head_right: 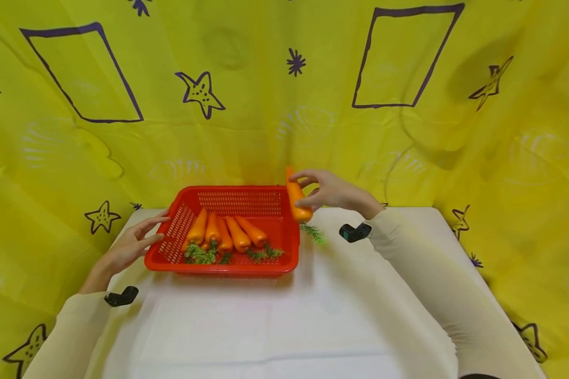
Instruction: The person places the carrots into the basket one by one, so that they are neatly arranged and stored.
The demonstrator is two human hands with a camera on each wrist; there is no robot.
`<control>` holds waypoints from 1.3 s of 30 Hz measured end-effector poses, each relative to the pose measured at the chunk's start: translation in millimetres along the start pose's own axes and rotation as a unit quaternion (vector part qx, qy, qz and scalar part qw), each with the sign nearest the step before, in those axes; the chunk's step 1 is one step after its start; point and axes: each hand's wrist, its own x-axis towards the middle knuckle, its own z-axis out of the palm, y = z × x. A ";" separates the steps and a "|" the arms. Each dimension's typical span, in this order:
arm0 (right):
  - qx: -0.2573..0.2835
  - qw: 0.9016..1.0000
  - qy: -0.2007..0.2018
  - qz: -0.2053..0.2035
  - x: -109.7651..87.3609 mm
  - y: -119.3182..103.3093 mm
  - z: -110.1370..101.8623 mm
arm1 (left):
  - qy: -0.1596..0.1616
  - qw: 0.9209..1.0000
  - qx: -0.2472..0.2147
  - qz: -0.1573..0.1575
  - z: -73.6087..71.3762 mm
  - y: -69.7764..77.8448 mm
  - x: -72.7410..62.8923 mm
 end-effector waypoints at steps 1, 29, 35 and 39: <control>0.000 1.000 -0.007 -0.002 5.4 -1.8 2.8 | 0.000 1.000 0.000 0.000 0.0 0.0 0.2; 0.004 0.994 -0.107 0.008 115.1 -4.0 71.8 | 0.010 1.000 0.006 -0.001 -1.5 0.2 2.9; 0.033 0.991 -0.128 0.018 135.9 3.2 87.4 | 0.016 1.000 0.012 0.001 -2.3 0.1 2.2; 0.052 0.988 -0.140 0.027 147.1 8.3 96.5 | 0.014 1.000 0.013 -0.003 -1.5 0.8 3.3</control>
